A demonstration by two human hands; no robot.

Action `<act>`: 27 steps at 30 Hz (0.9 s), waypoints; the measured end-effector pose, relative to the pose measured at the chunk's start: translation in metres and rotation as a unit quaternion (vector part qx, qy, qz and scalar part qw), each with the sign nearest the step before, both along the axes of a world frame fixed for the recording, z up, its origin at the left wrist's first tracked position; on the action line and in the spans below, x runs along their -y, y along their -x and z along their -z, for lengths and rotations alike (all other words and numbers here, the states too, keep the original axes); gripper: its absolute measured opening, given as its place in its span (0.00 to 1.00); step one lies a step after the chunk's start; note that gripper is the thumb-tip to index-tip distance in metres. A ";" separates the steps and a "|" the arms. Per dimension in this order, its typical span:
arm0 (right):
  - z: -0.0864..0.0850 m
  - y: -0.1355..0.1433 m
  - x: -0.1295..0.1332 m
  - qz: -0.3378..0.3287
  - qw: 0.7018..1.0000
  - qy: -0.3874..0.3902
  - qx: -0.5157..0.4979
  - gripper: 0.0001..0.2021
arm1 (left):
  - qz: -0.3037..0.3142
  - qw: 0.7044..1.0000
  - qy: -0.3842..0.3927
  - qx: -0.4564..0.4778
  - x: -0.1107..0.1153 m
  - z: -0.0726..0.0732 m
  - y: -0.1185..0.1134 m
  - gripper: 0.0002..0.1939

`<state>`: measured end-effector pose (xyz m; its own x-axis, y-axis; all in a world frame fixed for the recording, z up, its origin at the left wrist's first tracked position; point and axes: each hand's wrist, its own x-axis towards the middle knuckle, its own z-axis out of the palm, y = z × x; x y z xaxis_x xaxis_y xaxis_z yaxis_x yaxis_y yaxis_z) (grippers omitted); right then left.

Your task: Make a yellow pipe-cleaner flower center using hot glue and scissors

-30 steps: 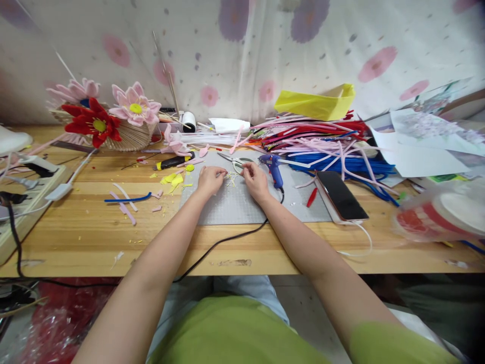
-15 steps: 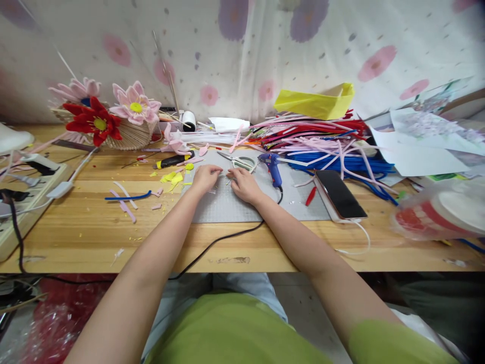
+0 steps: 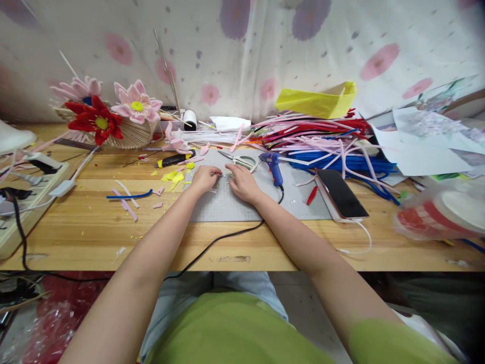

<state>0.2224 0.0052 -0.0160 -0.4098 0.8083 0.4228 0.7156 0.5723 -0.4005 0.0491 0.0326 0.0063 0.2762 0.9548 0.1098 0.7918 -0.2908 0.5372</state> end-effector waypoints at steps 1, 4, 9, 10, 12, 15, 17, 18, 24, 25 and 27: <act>0.000 0.001 0.000 -0.008 1.000 0.009 0.005 0.26 | 0.002 1.000 -0.001 -0.003 0.000 0.000 0.000 0.14; 0.001 0.005 0.001 -0.020 0.999 0.030 0.016 0.27 | -0.001 1.000 0.004 -0.005 0.001 -0.002 0.000 0.14; 0.001 0.006 0.001 -0.016 0.998 0.050 0.019 0.26 | -0.121 0.992 0.031 0.024 0.001 -0.012 0.008 0.13; 0.001 0.006 0.001 -0.017 0.998 0.052 0.020 0.26 | -0.154 0.987 0.018 0.035 0.001 -0.014 0.011 0.13; 0.002 0.005 0.001 -0.021 0.998 0.053 0.023 0.26 | -0.197 0.978 -0.022 0.058 -0.001 -0.016 0.018 0.12; 0.004 0.004 0.001 -0.027 0.998 0.048 0.029 0.26 | -0.234 0.966 -0.073 0.082 -0.001 -0.015 0.027 0.10; 0.005 0.004 0.000 -0.030 0.998 0.046 0.029 0.26 | -0.238 0.964 -0.093 0.077 0.000 -0.015 0.028 0.11; 0.006 0.004 0.000 -0.031 0.998 0.045 0.027 0.26 | -0.229 0.967 -0.092 0.064 0.002 -0.015 0.027 0.13; 0.004 0.002 0.000 -0.023 0.999 0.027 -0.024 0.28 | -0.111 0.992 -0.017 -0.061 0.016 -0.021 0.007 0.28; 0.003 0.001 0.000 -0.013 0.999 0.019 -0.034 0.28 | -0.098 0.992 -0.008 -0.077 0.017 -0.022 0.005 0.30; 0.002 0.000 -0.001 0.017 0.999 0.007 -0.046 0.24 | -0.089 0.991 0.004 -0.104 0.017 -0.022 0.005 0.31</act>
<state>0.2226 0.0061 -0.0184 -0.3414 0.8270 0.4467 0.6947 0.5421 -0.4728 0.0442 0.0153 0.0284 0.1189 0.9911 0.0596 0.9238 -0.1324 0.3592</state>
